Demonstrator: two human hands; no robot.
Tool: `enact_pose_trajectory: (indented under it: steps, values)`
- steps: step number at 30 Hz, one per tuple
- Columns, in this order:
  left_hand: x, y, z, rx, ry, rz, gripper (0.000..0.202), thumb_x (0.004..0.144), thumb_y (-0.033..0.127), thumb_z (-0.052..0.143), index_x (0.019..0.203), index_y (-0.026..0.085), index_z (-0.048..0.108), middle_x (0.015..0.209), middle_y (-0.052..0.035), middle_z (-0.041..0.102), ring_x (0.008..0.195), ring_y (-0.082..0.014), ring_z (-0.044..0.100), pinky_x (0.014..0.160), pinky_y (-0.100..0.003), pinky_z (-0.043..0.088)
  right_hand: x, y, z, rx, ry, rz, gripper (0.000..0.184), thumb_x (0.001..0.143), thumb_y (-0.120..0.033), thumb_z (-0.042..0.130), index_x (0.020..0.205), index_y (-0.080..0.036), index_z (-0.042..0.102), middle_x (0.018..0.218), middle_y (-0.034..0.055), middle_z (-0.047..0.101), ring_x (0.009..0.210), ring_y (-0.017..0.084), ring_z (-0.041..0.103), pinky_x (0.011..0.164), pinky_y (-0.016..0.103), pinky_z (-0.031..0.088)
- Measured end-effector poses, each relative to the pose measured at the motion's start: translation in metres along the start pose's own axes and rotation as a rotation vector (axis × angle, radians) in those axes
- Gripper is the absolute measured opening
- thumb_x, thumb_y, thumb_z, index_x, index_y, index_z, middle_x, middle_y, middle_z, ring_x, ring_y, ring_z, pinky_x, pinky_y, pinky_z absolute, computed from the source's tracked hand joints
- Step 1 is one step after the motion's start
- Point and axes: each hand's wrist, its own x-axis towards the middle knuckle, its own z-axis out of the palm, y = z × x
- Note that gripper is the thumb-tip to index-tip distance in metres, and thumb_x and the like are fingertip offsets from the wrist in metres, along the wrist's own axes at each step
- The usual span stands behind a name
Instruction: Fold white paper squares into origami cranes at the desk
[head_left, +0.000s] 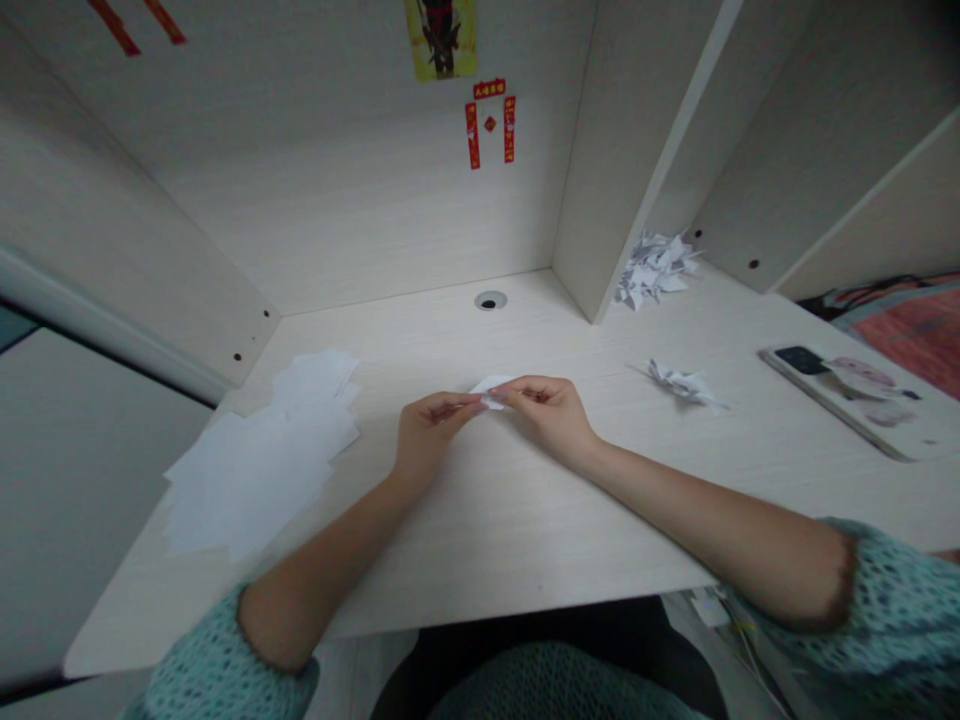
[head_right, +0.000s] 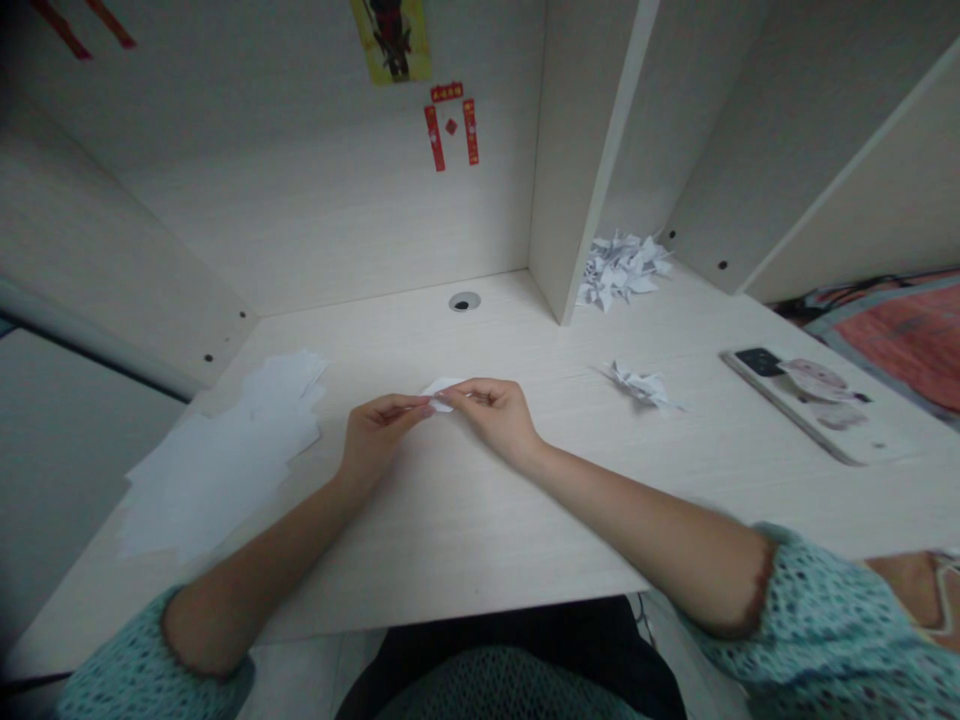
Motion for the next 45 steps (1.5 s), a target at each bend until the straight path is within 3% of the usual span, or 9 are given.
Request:
enact_pose_trajectory:
  steps: [9, 29, 45]
  values:
    - [0.0006, 0.0045, 0.0004, -0.047, 0.03, -0.087, 0.026, 0.064, 0.039, 0.076, 0.081, 0.019, 0.075, 0.083, -0.0055, 0.075, 0.078, -0.0197, 0.068, 0.078, -0.033, 0.053, -0.0022, -0.0032, -0.0011, -0.021, 0.005, -0.043, 0.017, 0.066, -0.038, 0.075, 0.071, -0.022, 0.075, 0.073, 0.0039, 0.074, 0.066, 0.016, 0.066, 0.064, 0.03, 0.052]
    - [0.0004, -0.0003, 0.0007, -0.034, 0.078, -0.03, 0.022, 0.064, 0.036, 0.076, 0.079, 0.02, 0.074, 0.082, -0.0045, 0.074, 0.077, -0.0188, 0.068, 0.076, -0.032, 0.052, -0.0023, -0.0044, -0.0043, -0.089, 0.022, -0.085, 0.015, 0.067, -0.037, 0.074, 0.071, -0.022, 0.075, 0.075, 0.0036, 0.074, 0.069, 0.018, 0.067, 0.068, 0.031, 0.052]
    - [0.0018, 0.0019, 0.0019, -0.126, 0.092, -0.103, 0.022, 0.062, 0.032, 0.078, 0.079, 0.018, 0.074, 0.077, -0.004, 0.074, 0.072, -0.0156, 0.065, 0.073, -0.029, 0.05, -0.0029, -0.006, -0.0035, -0.077, 0.036, -0.098, 0.016, 0.068, -0.036, 0.074, 0.072, -0.021, 0.074, 0.077, 0.0041, 0.074, 0.069, 0.018, 0.066, 0.067, 0.03, 0.051]
